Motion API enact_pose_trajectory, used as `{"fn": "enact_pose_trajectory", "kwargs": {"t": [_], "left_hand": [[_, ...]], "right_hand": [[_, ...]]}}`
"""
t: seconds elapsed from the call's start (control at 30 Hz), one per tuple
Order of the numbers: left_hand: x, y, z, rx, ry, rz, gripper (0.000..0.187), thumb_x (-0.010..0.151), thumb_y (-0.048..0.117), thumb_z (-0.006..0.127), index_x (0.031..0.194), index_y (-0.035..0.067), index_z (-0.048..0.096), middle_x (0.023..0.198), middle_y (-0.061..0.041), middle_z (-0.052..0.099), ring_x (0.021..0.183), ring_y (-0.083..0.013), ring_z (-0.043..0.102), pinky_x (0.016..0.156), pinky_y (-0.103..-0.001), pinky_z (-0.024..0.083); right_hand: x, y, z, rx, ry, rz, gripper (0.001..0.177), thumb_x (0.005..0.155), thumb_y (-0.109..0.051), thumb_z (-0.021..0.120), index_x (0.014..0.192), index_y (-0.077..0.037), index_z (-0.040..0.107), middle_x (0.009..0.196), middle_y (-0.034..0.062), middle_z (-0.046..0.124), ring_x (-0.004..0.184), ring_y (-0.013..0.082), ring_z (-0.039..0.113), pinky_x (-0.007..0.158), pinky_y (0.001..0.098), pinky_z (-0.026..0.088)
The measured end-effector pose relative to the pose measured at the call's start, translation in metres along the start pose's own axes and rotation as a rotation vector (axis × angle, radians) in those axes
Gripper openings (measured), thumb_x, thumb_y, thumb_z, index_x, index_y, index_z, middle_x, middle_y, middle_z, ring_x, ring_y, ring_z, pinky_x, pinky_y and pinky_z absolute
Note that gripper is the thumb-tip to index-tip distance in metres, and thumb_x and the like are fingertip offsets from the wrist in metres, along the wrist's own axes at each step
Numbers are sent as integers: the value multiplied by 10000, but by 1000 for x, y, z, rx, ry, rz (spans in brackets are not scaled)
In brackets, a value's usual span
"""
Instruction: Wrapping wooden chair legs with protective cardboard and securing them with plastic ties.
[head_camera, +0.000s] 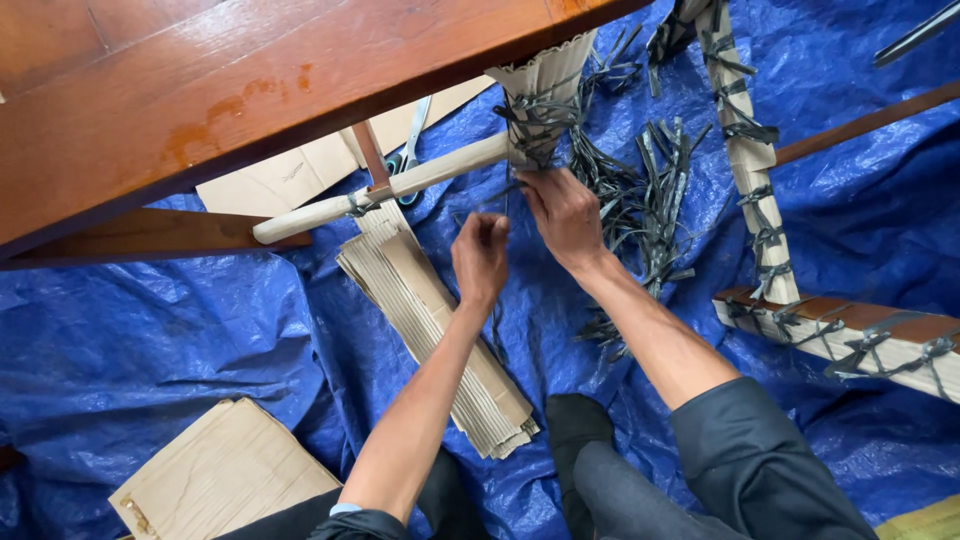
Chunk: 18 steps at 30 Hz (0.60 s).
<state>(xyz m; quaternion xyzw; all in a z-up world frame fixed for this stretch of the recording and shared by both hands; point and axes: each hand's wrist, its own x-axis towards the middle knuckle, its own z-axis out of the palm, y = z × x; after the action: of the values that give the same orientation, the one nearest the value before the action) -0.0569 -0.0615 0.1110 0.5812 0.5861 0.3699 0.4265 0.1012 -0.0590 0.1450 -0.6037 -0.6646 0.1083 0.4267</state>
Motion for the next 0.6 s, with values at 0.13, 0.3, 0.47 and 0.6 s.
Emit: {"fn": "enact_pose_trajectory", "kwargs": {"t": [0.13, 0.3, 0.47, 0.6], "left_hand": [[-6, -3, -3, -10, 6, -51, 139, 986, 152, 680, 961, 16, 670, 791, -90, 732, 711, -150, 697, 675, -308, 558], [-8, 19, -1, 65, -8, 23, 121, 964, 143, 708, 959, 23, 695, 798, -99, 728, 694, -169, 685, 664, -319, 541], [-9, 23, 3, 39, -26, 37, 103, 961, 138, 700, 960, 35, 701, 829, -100, 744, 715, -176, 708, 676, -321, 554], [-9, 27, 3, 72, -39, 46, 104, 959, 137, 707, 965, 33, 699, 830, -116, 743, 714, -193, 716, 674, -336, 551]], "right_hand": [[1, -2, -3, -33, -7, -13, 211, 955, -34, 694, 1165, -50, 707, 1053, 140, 695, 965, 362, 676, 807, 447, 551], [-3, 4, 2, -57, -33, -10, 242, 935, -31, 701, 1175, -56, 720, 1072, 112, 706, 968, 334, 685, 810, 427, 560], [-4, 4, 3, -34, -57, -36, 272, 912, -20, 705, 1180, -61, 736, 1095, 91, 716, 987, 307, 684, 837, 409, 567], [-4, 5, 3, -48, -64, -64, 306, 897, -15, 703, 1196, -66, 740, 1097, 86, 717, 998, 296, 680, 848, 401, 571]]}}
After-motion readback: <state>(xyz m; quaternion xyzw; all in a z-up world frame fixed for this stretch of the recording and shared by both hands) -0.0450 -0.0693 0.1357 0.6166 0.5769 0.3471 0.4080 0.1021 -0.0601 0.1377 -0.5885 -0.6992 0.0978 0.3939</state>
